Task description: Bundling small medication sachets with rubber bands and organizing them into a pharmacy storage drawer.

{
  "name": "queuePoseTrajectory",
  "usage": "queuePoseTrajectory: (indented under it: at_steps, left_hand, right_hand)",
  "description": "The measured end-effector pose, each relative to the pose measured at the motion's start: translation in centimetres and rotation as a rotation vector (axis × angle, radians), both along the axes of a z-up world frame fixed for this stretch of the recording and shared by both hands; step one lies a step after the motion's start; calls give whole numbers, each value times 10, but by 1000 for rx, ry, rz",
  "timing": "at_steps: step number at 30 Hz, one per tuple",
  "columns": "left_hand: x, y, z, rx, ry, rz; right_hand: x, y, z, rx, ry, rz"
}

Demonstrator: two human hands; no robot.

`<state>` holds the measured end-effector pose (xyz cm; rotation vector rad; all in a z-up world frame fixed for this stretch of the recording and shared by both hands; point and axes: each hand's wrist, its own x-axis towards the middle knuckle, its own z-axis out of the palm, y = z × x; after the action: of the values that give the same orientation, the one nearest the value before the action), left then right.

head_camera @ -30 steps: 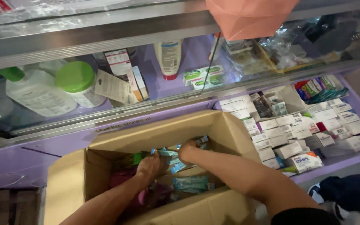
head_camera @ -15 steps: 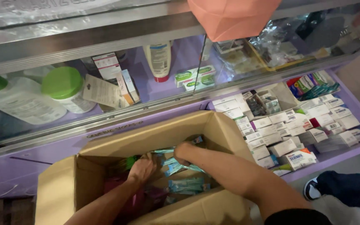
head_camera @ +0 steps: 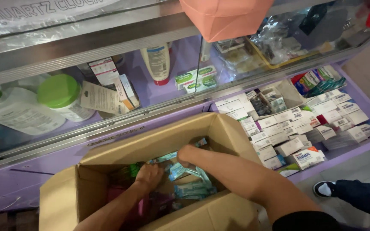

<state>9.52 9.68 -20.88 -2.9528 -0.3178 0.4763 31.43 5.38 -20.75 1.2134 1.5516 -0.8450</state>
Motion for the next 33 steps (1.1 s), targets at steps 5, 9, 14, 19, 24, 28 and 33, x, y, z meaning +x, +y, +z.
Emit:
queuePoseTrajectory:
  at_steps: [5,9,14,19,24,28,33]
  left_hand:
    - [7,1,25,-65,69,-114]
    - [19,-6,56,-112,39,18]
    - [32,-27,136,-111,-109,65]
    - [31,-33,122,-109,92,53]
    - [15,-12,53,-62,42,29]
    - [8,-1,16,-44,-35,-33]
    - [1,2,-12,-63,-2,-62]
  right_hand:
    - [-5,-3,47,5,69,59]
    - [-3,-12,98,128,95,-146]
    - [0,-13,130,204,-3,-118]
    - [-4,-18,115,203,10,3]
    - [-2,-21,70,243,98,-7]
    - [-2,-18,75,254,151,-6]
    - [-12,-17,101,144,91,26]
